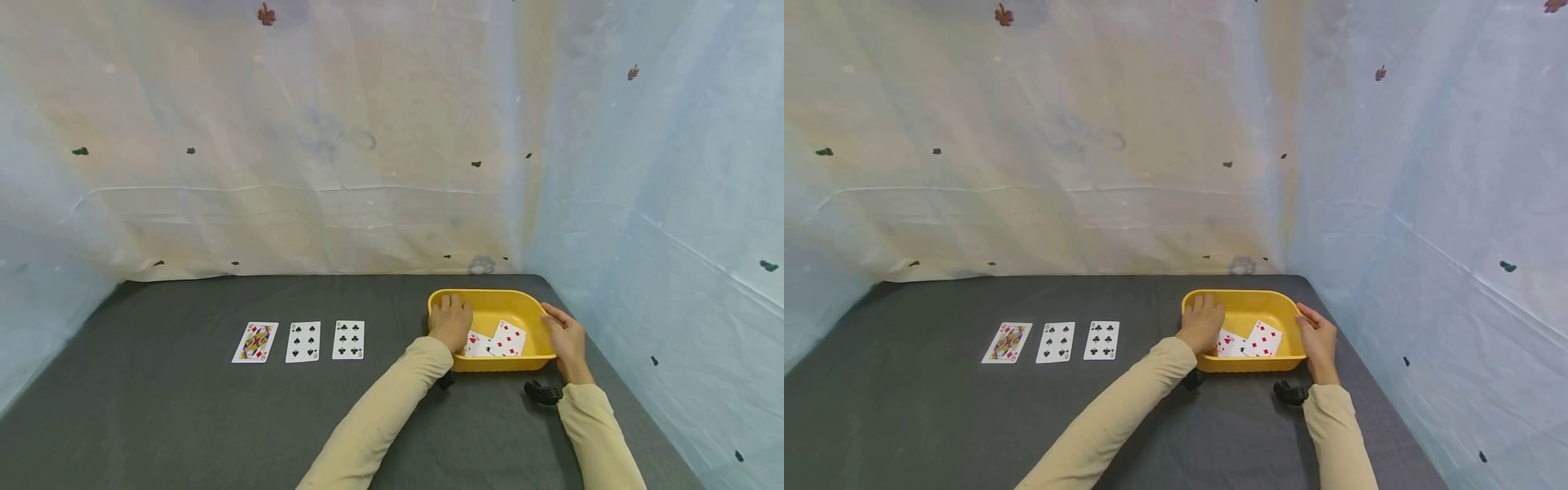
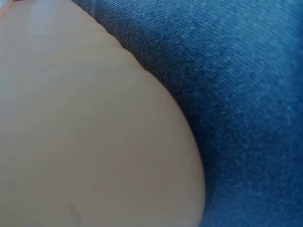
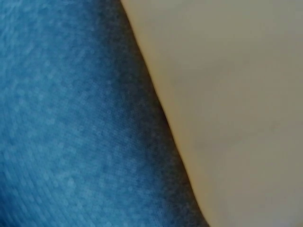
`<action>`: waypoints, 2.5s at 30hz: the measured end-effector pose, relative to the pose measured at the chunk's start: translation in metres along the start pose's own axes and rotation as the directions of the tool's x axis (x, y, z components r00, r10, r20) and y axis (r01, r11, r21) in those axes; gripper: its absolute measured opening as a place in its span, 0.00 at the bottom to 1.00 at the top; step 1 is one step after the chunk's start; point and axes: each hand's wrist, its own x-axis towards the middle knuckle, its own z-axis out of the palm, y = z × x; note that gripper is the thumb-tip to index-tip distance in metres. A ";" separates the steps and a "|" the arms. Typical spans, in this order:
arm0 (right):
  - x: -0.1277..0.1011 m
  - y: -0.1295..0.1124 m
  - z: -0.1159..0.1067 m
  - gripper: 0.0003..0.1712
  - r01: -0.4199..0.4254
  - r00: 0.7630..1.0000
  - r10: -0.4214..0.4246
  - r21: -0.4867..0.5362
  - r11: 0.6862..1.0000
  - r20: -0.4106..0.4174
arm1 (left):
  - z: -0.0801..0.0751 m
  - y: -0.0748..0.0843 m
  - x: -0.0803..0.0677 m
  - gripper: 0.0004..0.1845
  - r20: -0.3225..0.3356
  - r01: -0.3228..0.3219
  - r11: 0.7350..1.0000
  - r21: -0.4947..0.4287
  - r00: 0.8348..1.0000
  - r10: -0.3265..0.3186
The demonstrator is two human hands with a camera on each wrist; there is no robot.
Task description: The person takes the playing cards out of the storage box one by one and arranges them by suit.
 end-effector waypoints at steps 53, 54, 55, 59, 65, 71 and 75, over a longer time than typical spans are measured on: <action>0.000 -0.001 -0.002 0.24 0.006 1.000 -0.007 -0.039 0.999 -0.007 | -0.046 -0.024 -0.046 0.08 -0.358 -0.303 0.953 -0.007 0.891 0.281; 0.000 0.000 -0.002 0.24 0.009 1.000 -0.009 -0.042 0.999 -0.005 | -0.046 -0.025 -0.047 0.08 -0.373 -0.308 0.951 -0.014 0.884 0.281; 0.000 0.000 -0.002 0.24 0.010 1.000 -0.010 -0.042 0.999 -0.003 | -0.046 -0.027 -0.048 0.07 -0.388 -0.313 0.950 -0.018 0.878 0.281; -0.001 0.001 -0.002 0.24 0.006 1.000 -0.006 -0.042 0.999 0.001 | -0.047 -0.031 -0.052 0.05 -0.440 -0.324 0.945 -0.037 0.855 0.276; -0.002 -0.002 -0.002 0.24 0.005 1.000 -0.004 -0.053 0.999 0.003 | -0.049 -0.041 -0.056 0.04 -0.534 -0.395 0.888 -0.235 0.816 0.222; -0.001 -0.002 -0.001 0.24 -0.008 1.000 0.008 -0.048 0.999 0.003 | -0.046 -0.051 -0.059 0.05 -0.591 -0.485 0.731 -0.481 0.795 0.138; 0.000 -0.002 0.000 0.24 -0.014 1.000 0.014 -0.050 0.999 -0.002 | -0.043 -0.056 -0.064 0.05 -0.571 -0.471 0.623 -0.625 0.820 0.047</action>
